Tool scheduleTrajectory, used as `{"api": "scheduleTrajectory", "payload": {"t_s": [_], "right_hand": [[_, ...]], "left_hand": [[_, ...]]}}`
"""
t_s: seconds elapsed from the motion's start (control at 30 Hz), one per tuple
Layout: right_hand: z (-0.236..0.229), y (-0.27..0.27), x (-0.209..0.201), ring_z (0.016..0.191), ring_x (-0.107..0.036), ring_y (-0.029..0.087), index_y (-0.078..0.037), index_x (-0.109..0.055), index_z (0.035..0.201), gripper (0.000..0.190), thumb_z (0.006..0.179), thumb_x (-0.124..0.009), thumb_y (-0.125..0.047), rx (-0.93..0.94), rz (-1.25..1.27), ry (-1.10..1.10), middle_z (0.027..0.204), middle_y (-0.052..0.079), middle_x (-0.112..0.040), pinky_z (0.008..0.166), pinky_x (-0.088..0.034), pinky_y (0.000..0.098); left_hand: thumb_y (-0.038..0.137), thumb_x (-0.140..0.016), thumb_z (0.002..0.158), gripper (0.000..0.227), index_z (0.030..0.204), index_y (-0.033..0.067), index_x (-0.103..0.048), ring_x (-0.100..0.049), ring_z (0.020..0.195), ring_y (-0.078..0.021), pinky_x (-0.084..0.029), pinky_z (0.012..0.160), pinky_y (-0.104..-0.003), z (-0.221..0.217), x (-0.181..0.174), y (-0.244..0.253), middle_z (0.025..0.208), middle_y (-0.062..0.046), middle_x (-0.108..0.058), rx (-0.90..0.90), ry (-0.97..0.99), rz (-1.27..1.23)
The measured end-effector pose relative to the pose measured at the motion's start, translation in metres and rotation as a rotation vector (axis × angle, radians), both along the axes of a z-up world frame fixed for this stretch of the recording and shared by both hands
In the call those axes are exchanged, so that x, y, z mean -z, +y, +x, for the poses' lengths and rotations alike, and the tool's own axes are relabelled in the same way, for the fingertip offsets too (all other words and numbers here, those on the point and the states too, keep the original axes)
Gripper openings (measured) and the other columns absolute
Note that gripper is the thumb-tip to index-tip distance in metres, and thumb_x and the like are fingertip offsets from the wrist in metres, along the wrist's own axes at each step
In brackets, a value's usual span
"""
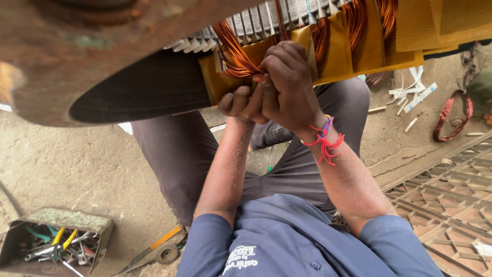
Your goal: The person sits on the floor and winds copper wire by hand into the slots of a large cylindrical motor stator. They repeatedly pull wire from a nearby pile, thread it through the slots, and secure it with their fingers.
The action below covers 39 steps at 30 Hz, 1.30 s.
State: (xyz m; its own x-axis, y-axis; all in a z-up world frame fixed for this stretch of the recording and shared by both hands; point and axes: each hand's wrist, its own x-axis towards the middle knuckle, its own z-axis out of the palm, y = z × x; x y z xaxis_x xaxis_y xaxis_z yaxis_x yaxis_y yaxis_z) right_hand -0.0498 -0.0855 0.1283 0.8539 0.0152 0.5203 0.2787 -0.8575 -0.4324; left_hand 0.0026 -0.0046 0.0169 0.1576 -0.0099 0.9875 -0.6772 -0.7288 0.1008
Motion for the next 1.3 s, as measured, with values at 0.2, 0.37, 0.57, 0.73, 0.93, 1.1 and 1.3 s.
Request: {"api": "scheduleTrajectory", "payload": {"t_s": [0.2,0.37,0.57,0.73,0.93,1.1,1.3], "right_hand": [[-0.007,0.008,0.001,0.102,-0.061,0.041,0.003,-0.057,0.098,0.008,0.093,-0.061,-0.003,0.022,0.026,-0.029,0.101,0.020,-0.062,0.102,-0.047,0.0474],[-0.005,0.013,0.005,0.103,-0.062,0.041,0.003,-0.056,0.096,0.009,0.091,-0.060,-0.003,0.062,-0.004,-0.050,0.100,0.020,-0.061,0.100,-0.047,0.0456],[-0.001,0.021,0.004,0.105,-0.061,0.042,0.002,-0.058,0.097,0.008,0.091,-0.062,-0.002,0.095,-0.045,-0.087,0.102,0.019,-0.062,0.104,-0.047,0.0478],[0.005,0.019,-0.010,0.098,-0.061,0.040,0.000,-0.059,0.093,0.007,0.091,-0.064,-0.003,0.025,-0.016,-0.033,0.097,0.017,-0.061,0.095,-0.047,0.0481],[0.023,0.015,-0.015,0.080,-0.058,0.037,0.000,-0.057,0.083,0.035,0.094,-0.080,-0.024,-0.032,-0.089,0.036,0.081,0.016,-0.056,0.073,-0.048,0.0463],[0.043,0.004,-0.002,0.062,-0.057,0.034,-0.004,-0.052,0.071,0.048,0.091,-0.085,-0.032,-0.032,-0.175,-0.049,0.068,0.012,-0.052,0.059,-0.046,0.0450],[0.048,-0.004,0.013,0.061,-0.055,0.032,-0.004,-0.047,0.073,0.041,0.094,-0.079,-0.018,-0.085,-0.120,-0.059,0.068,0.011,-0.050,0.056,-0.045,0.0443]], "left_hand": [[0.018,-0.061,0.099,0.024,0.077,0.0251,-0.064,-0.048,0.056,-0.0049,-0.029,0.067,-0.030,0.001,0.004,0.003,0.068,0.017,-0.053,0.048,0.011,-0.018],[0.015,-0.062,0.100,0.020,0.083,0.0222,-0.069,-0.049,0.058,-0.0043,-0.027,0.069,-0.029,0.005,0.008,0.003,0.071,0.016,-0.059,0.106,-0.010,-0.027],[0.019,-0.055,0.102,0.023,0.088,0.0145,-0.073,-0.052,0.063,-0.0080,-0.033,0.078,-0.031,0.004,0.003,0.010,0.073,0.010,-0.061,0.100,0.023,0.009],[0.033,-0.048,0.103,0.036,0.097,0.0058,-0.071,-0.056,0.064,-0.0142,-0.037,0.080,-0.033,0.000,-0.003,0.016,0.075,0.002,-0.064,0.253,0.110,-0.095],[0.031,-0.049,0.102,0.036,0.101,0.0011,-0.069,-0.065,0.068,-0.0179,-0.039,0.075,-0.034,0.000,-0.007,0.012,0.084,-0.007,-0.073,0.271,0.159,-0.205],[0.024,-0.048,0.095,0.027,0.087,0.0082,-0.068,-0.064,0.067,-0.0190,-0.039,0.074,-0.034,-0.003,-0.010,0.009,0.079,-0.005,-0.069,0.336,0.266,-0.279],[0.025,-0.050,0.093,0.027,0.084,0.0087,-0.070,-0.061,0.063,-0.0181,-0.037,0.071,-0.035,-0.003,-0.011,0.009,0.072,-0.002,-0.064,0.289,0.287,-0.270]]}}
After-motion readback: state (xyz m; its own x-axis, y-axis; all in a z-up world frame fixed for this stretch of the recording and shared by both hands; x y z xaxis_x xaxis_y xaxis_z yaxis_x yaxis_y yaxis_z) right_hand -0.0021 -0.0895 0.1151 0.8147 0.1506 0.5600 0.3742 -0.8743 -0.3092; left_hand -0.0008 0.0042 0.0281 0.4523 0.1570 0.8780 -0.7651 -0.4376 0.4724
